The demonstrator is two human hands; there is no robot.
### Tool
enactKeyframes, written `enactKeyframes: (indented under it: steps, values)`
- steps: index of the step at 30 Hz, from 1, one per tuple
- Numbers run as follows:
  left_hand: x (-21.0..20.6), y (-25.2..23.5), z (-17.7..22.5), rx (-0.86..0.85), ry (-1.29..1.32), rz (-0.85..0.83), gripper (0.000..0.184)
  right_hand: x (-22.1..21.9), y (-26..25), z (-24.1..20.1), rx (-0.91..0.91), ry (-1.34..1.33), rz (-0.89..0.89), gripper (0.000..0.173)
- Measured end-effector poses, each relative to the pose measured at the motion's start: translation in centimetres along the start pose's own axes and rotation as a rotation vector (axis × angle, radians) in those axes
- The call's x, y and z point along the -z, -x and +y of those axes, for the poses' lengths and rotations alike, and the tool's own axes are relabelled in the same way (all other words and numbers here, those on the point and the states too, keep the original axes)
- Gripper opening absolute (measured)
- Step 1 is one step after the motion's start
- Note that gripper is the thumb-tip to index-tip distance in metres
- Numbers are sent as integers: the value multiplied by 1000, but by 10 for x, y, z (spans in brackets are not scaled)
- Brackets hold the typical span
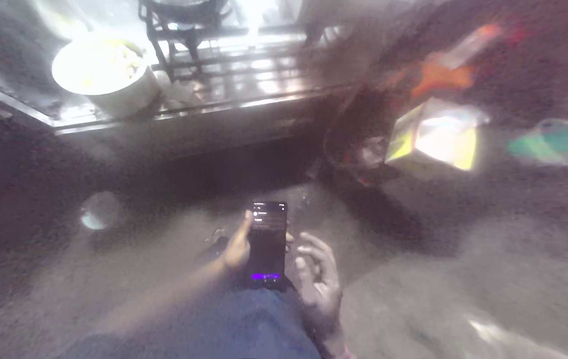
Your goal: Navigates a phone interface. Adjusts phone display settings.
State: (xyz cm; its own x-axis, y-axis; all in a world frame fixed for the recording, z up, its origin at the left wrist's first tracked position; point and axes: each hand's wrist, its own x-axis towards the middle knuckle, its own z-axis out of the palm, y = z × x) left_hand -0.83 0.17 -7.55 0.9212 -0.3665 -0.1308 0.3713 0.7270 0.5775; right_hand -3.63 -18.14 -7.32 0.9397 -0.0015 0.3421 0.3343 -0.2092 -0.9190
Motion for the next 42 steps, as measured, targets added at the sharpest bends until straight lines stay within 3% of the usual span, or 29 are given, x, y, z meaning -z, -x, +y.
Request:
enactKeyframes:
  steps: [4,8,11,16,21,28,32,35,38,42]
  values:
    - [-3,1,-3,-14,-36,66,82,11,5,9,-359,-276,-131,23]
    - [-11,1,-1,-14,-16,134,81,20,1,9,-542,-459,-429,47]
    - [-15,1,-2,-35,-25,128,77,15,-3,3,-505,-542,-505,53]
    - [-14,2,-4,-24,-119,90,80,8,-7,-1,-469,-421,-513,62]
    - [-3,1,-6,-8,-38,10,90,3,-11,-11,-571,-465,-533,63]
    - [-2,6,-1,17,-19,40,90,-8,-7,-13,-598,-491,-507,57]
    - [-1,8,2,20,-21,38,87,-9,-5,-10,-599,-478,-524,63]
    - [-1,8,6,18,-43,65,80,-8,-3,-6,-599,-612,-521,70]
    - [-8,11,15,24,-152,177,68,-10,3,4,-575,-919,-521,82]
    - [-10,15,23,18,-246,59,55,-10,6,5,-547,-1013,-499,73]
